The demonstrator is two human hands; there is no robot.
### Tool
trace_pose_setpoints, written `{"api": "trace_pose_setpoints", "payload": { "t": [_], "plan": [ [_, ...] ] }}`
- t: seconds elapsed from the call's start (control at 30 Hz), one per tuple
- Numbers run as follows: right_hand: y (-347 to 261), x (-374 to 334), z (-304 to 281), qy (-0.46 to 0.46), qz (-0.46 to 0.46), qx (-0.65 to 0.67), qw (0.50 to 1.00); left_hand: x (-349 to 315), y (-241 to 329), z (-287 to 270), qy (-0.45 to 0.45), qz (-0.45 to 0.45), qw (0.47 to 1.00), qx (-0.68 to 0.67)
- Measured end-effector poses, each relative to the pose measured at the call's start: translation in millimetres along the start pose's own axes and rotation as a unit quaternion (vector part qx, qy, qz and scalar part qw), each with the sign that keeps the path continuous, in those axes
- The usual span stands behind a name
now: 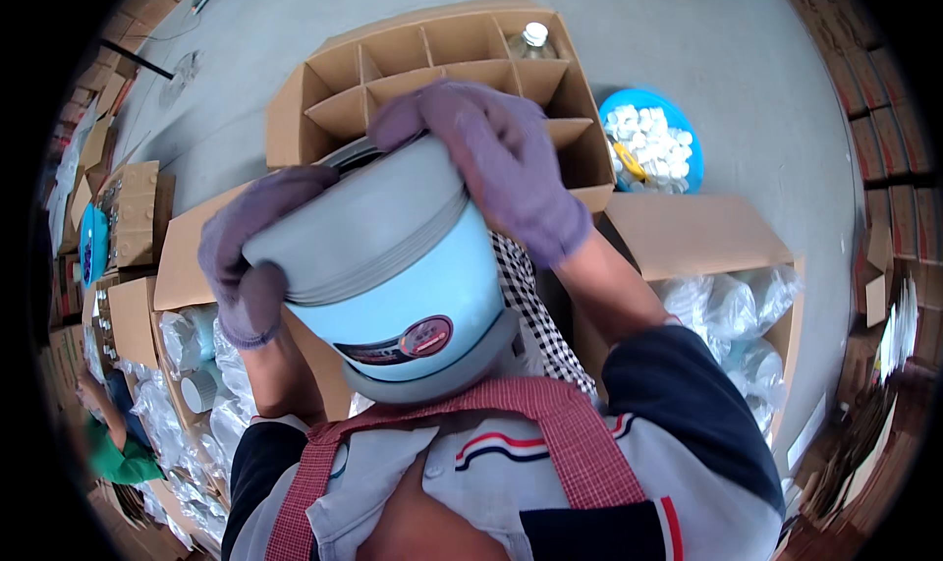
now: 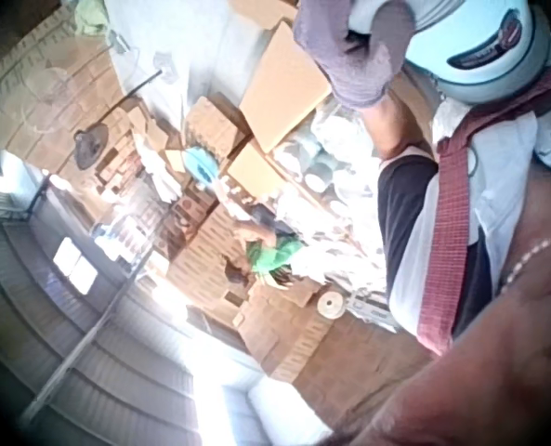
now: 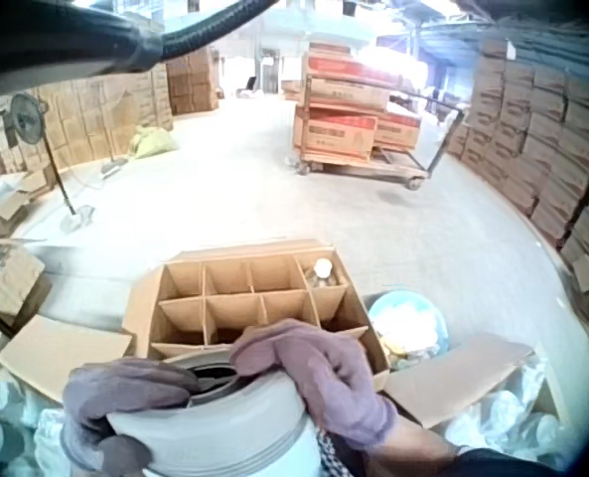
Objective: The person sits on the floor and repeatedly unpacks light blue electric kettles from plastic bags, places them into a cardboard box with dividers, and then removes them to place them back into the bag. The person also folds cardboard boxes at the end.
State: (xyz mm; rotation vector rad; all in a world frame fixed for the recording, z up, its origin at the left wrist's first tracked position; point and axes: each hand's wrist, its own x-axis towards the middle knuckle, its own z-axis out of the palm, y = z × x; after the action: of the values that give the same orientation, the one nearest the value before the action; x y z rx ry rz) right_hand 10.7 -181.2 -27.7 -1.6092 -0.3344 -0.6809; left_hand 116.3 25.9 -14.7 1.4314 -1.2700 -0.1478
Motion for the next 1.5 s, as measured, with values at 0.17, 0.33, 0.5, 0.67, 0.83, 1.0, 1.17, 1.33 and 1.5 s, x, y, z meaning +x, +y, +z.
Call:
{"api": "trace_pose_setpoints", "payload": {
  "t": [0.17, 0.33, 0.5, 0.67, 0.83, 1.0, 1.17, 1.33, 1.5],
  "plan": [
    [-0.8, -12.1, -19.1, -0.059, -0.053, -0.060, 0.995, 6.8, 0.2, 5.7, -0.057, 0.058, 0.995, 0.066],
    [4.2, -19.0, -22.2, -0.024, -0.092, -0.070, 0.993, 12.7, 10.1, 15.8, -0.088, 0.050, 0.988, 0.118],
    [44.3, -28.8, -41.8, -0.014, -0.117, 0.064, 0.991, 22.6, 31.4, 43.1, -0.090, 0.012, 0.976, 0.200],
    [34.3, -30.5, -38.1, 0.031, -0.063, 0.070, 0.995, 29.4, 2.1, 22.8, -0.120, 0.064, 0.985, 0.109],
    [46.0, -28.8, -23.3, 0.051, -0.110, 0.104, 0.987, 16.0, -70.8, 45.2, 0.001, 0.039, 0.960, -0.277],
    [59.5, -30.1, -23.7, 0.056, -0.070, 0.262, 0.961, 17.7, -49.4, 45.1, -0.028, 0.050, 0.990, -0.129],
    [107.4, -31.2, -30.0, 0.004, -0.129, 0.323, 0.937, 15.1, -29.1, 35.8, -0.017, -0.015, 0.999, -0.043],
    [19.4, -7.5, -64.1, -0.069, -0.061, -0.345, 0.934, 1.9, -71.5, -1.6, 0.010, -0.019, 0.977, -0.211],
    [-3.4, -8.0, -14.7, -0.047, -0.082, -0.197, 0.976, 26.1, -91.8, 60.8, 0.072, -0.099, 0.818, -0.561]
  ]
}}
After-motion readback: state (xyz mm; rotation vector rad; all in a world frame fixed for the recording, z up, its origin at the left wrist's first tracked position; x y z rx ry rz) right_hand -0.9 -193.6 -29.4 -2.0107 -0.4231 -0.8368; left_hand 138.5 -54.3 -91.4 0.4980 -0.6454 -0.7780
